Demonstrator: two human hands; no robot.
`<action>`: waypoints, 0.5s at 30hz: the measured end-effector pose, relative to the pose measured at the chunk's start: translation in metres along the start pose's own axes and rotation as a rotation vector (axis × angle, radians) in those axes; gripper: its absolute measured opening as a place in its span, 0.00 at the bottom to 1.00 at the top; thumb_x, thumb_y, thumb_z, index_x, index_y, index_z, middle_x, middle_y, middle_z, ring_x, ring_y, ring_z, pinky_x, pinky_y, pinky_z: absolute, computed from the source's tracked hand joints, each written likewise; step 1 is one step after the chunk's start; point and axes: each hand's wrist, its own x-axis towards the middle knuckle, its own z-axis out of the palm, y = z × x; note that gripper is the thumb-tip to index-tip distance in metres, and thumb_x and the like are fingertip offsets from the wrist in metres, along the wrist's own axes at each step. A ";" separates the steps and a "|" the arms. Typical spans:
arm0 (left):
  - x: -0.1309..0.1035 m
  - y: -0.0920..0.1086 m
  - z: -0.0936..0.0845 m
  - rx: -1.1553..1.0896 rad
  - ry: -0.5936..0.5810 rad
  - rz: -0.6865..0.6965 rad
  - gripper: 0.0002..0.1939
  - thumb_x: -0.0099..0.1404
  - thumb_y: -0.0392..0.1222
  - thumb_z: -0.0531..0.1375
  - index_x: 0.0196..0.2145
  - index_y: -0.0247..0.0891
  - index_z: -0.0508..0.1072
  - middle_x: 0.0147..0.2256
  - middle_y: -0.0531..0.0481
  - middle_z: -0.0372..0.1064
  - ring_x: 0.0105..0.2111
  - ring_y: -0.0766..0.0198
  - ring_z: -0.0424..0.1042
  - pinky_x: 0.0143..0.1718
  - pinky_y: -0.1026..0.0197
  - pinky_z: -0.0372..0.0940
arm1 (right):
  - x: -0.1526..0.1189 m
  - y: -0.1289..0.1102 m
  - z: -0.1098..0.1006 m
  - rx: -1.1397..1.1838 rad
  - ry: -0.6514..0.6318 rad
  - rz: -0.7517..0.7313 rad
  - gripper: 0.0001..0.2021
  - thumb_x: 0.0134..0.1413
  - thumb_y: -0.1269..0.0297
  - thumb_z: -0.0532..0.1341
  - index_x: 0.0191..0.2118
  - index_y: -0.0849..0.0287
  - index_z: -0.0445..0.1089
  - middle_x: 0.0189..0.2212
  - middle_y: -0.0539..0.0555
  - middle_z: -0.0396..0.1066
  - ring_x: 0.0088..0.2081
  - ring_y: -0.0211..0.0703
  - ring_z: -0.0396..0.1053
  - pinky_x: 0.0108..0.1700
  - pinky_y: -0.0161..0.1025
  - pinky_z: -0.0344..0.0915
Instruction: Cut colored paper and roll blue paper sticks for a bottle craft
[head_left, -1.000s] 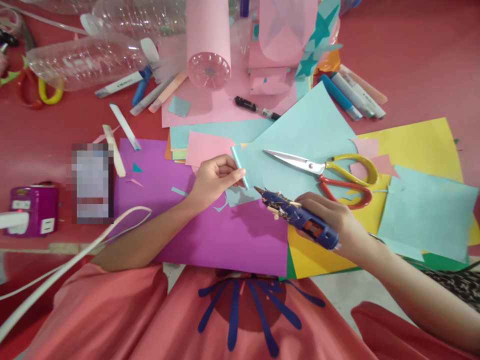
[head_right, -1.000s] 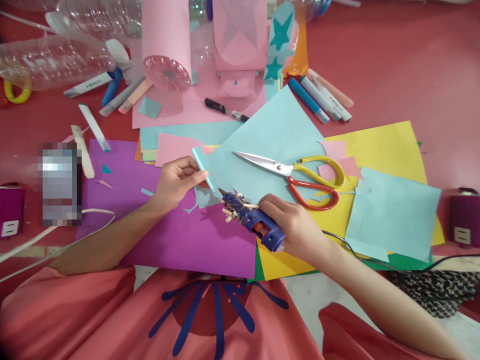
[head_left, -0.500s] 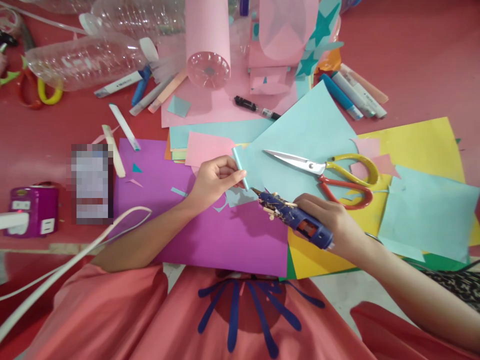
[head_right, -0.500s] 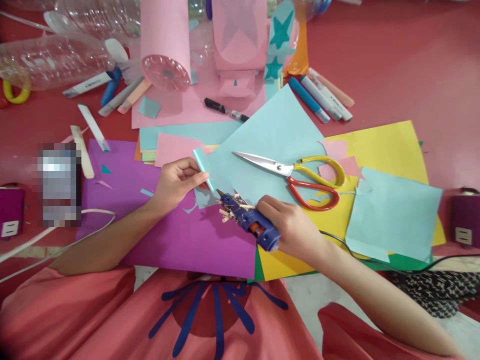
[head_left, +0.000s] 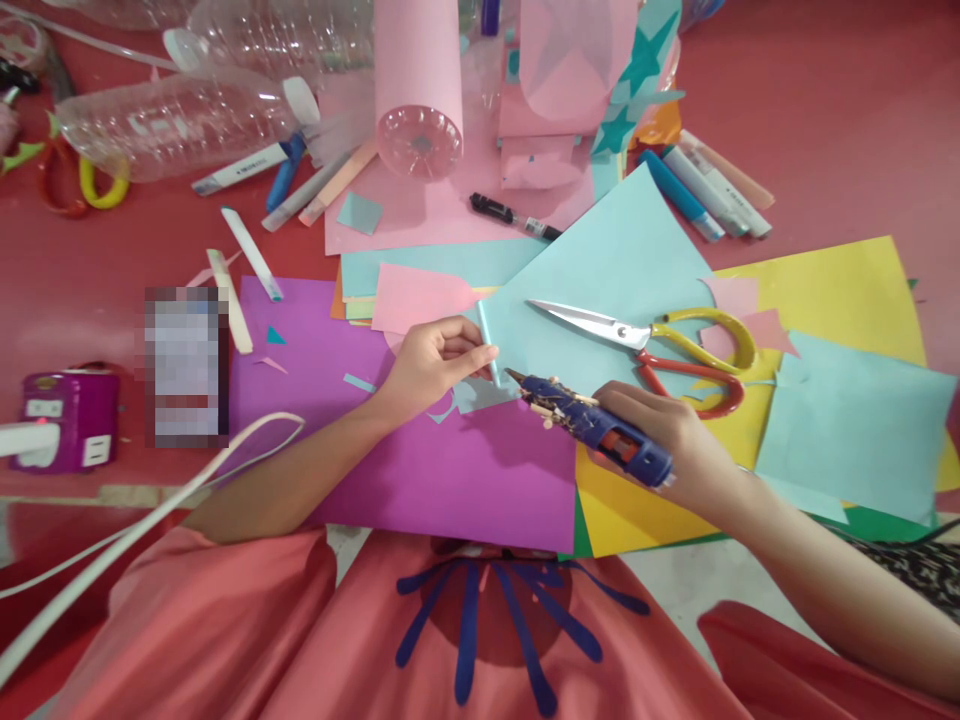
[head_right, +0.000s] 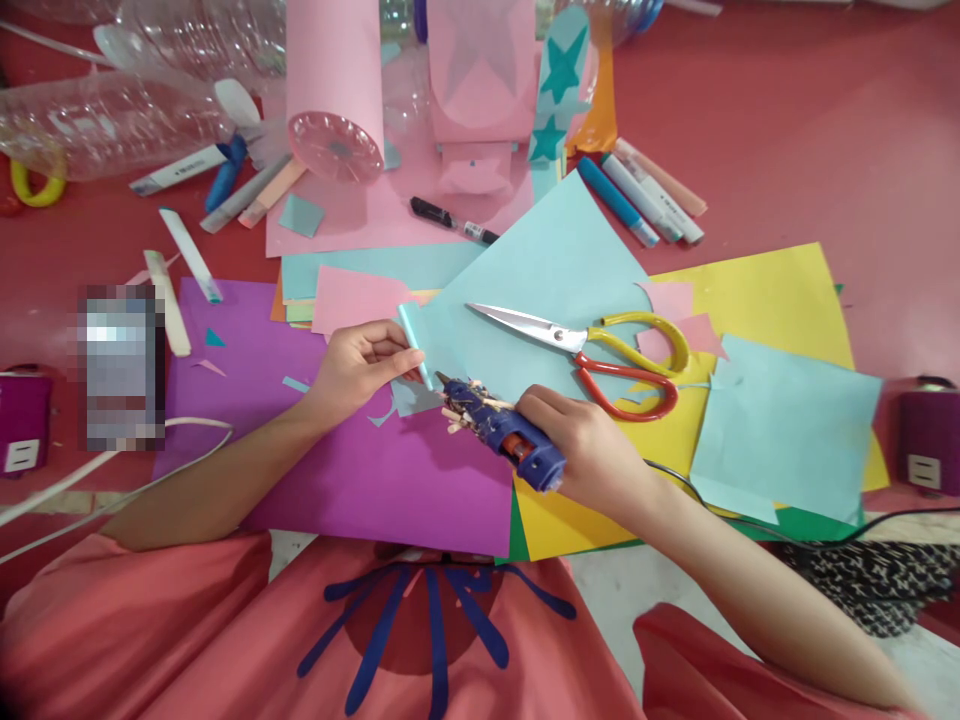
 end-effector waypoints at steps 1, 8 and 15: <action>0.000 0.000 0.000 0.001 -0.006 -0.002 0.20 0.47 0.53 0.72 0.24 0.37 0.69 0.21 0.54 0.70 0.23 0.67 0.73 0.30 0.63 0.71 | 0.001 0.000 -0.001 0.006 -0.003 0.007 0.02 0.54 0.67 0.55 0.31 0.55 0.61 0.25 0.51 0.66 0.22 0.37 0.60 0.23 0.33 0.57; 0.000 -0.004 -0.001 0.021 -0.025 -0.025 0.20 0.46 0.53 0.72 0.23 0.37 0.69 0.21 0.55 0.70 0.23 0.66 0.73 0.29 0.64 0.70 | 0.012 -0.006 -0.010 0.013 -0.020 0.014 0.03 0.53 0.67 0.56 0.30 0.55 0.61 0.24 0.51 0.65 0.22 0.37 0.61 0.23 0.34 0.58; 0.000 -0.006 -0.001 0.060 -0.035 -0.012 0.18 0.47 0.51 0.72 0.24 0.37 0.72 0.22 0.54 0.72 0.24 0.67 0.74 0.29 0.65 0.69 | 0.019 -0.007 -0.015 0.025 0.026 0.006 0.06 0.56 0.64 0.56 0.29 0.54 0.58 0.22 0.49 0.62 0.21 0.36 0.59 0.22 0.34 0.56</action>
